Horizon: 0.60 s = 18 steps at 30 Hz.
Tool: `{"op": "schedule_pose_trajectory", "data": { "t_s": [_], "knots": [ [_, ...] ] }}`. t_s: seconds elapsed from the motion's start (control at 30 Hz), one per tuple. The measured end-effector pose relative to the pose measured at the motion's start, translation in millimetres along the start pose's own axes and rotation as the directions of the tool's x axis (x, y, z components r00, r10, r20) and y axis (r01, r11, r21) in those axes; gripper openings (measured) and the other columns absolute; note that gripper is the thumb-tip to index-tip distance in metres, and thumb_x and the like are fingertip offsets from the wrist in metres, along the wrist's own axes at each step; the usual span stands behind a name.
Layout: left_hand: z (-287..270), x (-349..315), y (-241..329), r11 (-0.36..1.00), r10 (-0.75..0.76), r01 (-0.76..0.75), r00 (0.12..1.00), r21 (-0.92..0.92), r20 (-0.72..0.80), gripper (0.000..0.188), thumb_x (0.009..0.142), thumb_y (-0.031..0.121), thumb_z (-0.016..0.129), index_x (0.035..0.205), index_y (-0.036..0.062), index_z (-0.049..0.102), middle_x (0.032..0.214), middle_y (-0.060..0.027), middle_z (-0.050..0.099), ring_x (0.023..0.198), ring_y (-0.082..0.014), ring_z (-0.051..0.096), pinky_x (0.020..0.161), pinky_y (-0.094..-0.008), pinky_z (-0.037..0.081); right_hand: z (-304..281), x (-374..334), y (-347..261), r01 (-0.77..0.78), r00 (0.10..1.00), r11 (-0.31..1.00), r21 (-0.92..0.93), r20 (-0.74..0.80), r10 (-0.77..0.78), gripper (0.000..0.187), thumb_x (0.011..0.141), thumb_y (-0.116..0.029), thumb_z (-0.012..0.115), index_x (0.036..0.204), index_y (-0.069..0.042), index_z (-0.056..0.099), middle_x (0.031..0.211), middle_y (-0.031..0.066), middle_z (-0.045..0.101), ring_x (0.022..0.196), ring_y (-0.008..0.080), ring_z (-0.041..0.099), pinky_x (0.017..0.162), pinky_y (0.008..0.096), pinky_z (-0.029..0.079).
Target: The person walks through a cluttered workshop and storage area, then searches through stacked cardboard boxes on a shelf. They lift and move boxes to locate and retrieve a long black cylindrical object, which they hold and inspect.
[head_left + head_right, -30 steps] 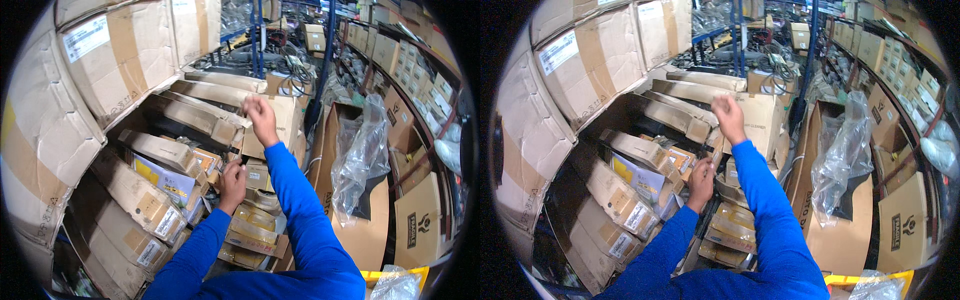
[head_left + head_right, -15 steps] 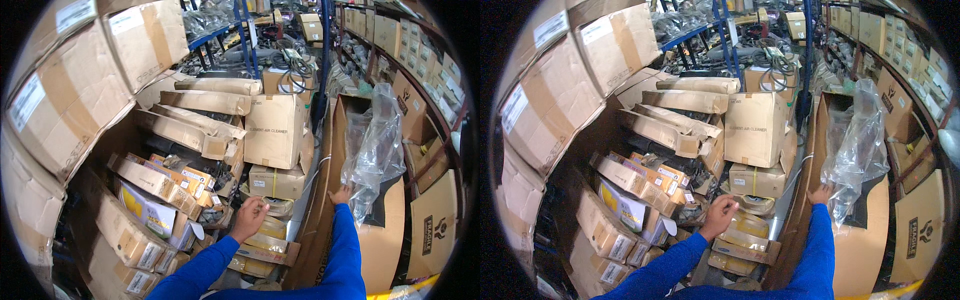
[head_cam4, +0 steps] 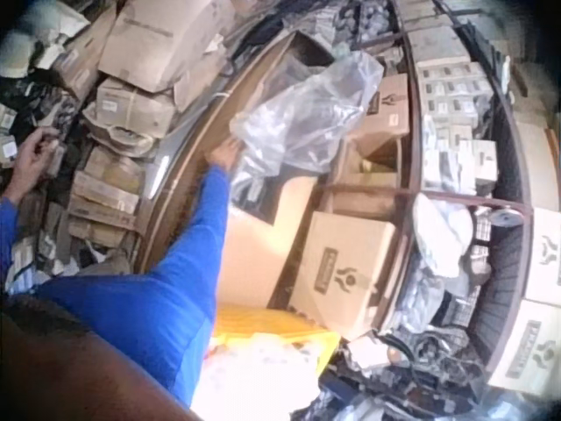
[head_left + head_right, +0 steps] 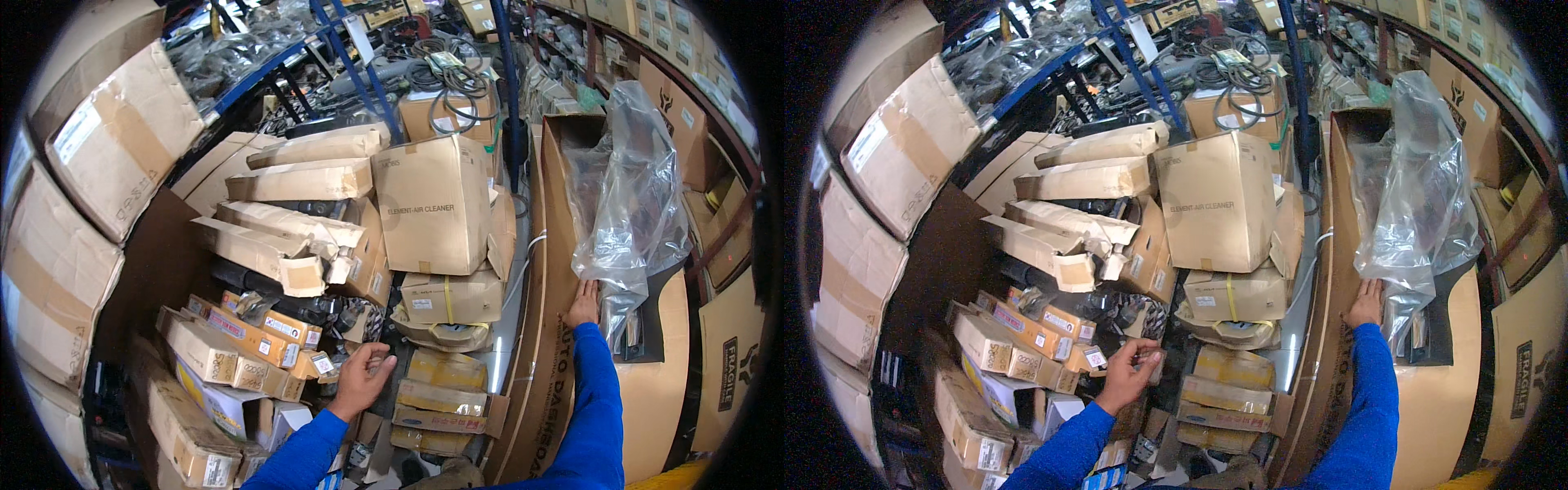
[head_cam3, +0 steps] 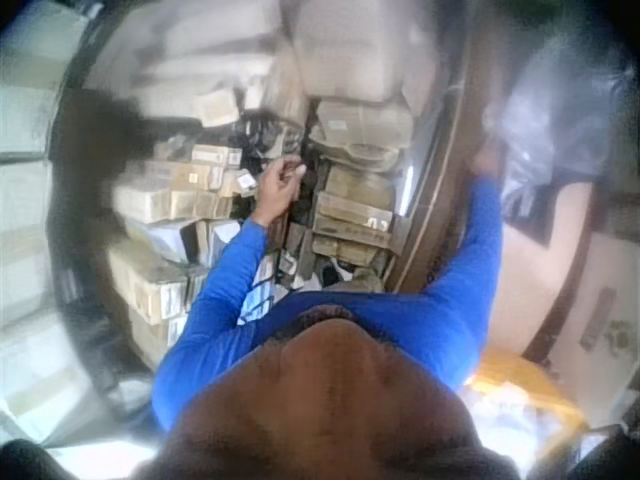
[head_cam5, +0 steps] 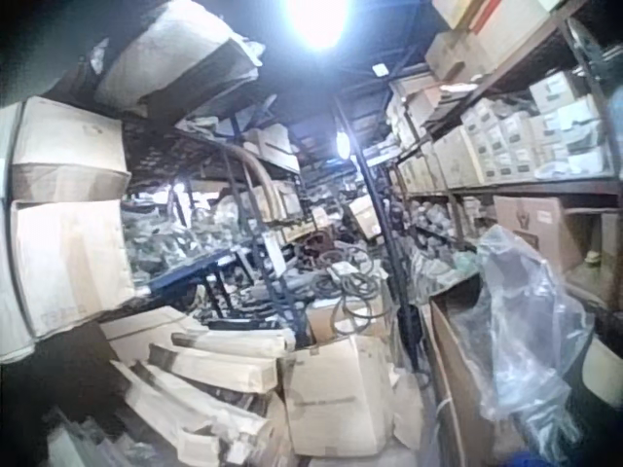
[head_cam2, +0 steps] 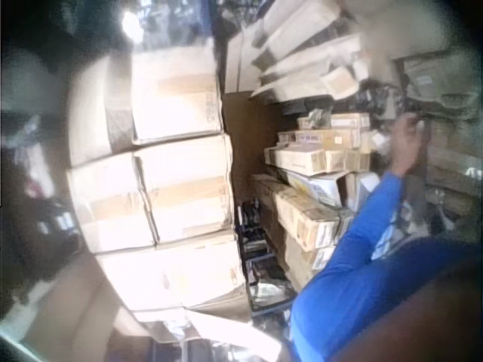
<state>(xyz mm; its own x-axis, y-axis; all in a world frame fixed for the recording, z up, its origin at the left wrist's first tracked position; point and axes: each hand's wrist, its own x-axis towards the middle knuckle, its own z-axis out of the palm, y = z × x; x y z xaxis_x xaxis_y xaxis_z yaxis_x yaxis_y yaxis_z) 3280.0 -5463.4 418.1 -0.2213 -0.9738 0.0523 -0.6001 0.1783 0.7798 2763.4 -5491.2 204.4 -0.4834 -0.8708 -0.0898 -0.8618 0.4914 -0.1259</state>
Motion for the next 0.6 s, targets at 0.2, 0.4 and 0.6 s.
{"op": "schedule_pose_trajectory", "data": {
  "t_s": [0.2,0.4,0.6],
  "knots": [
    [68,74,24,0.985,0.117,-0.117,0.993,-0.123,-0.006,0.028,0.093,0.018,0.073,0.113,0.0001,0.063,0.1,-0.0103,0.071,0.091,-0.0154,0.069,0.08,-0.0303,0.056,-13,-4,-6,-0.032,0.999,0.998,0.06,0.021,0.031,0.122,0.07,-0.044,0.086,0.154,0.01,0.016,0.16,0.029,0.021,0.15,0.0445,0.018,0.127,0.0444,0.015],
    [87,291,37,0.781,0.506,-0.314,0.825,0.539,-0.252,0.041,0.082,0.022,0.075,0.116,0.0046,0.061,0.12,-0.0209,0.063,0.115,-0.0379,0.059,0.092,-0.0502,0.049,-6,1,-4,0.0,1.0,0.998,0.057,-0.004,0.001,0.112,0.075,-0.047,0.08,0.151,0.013,0.024,0.158,0.0279,0.027,0.148,0.0457,0.021,0.126,0.0468,0.015],
    [-17,456,47,0.4,0.493,0.071,0.824,0.914,-0.28,0.08,0.075,0.026,0.082,0.147,0.0298,0.047,0.154,-0.0202,0.036,0.143,-0.0411,0.032,0.101,-0.0553,0.046,-8,2,-7,-0.019,0.999,0.999,0.038,0.039,0.018,0.105,0.081,-0.043,0.075,0.153,0.012,0.022,0.161,0.0259,0.024,0.148,0.0452,0.02,0.127,0.0465,0.014]
  ]
}}
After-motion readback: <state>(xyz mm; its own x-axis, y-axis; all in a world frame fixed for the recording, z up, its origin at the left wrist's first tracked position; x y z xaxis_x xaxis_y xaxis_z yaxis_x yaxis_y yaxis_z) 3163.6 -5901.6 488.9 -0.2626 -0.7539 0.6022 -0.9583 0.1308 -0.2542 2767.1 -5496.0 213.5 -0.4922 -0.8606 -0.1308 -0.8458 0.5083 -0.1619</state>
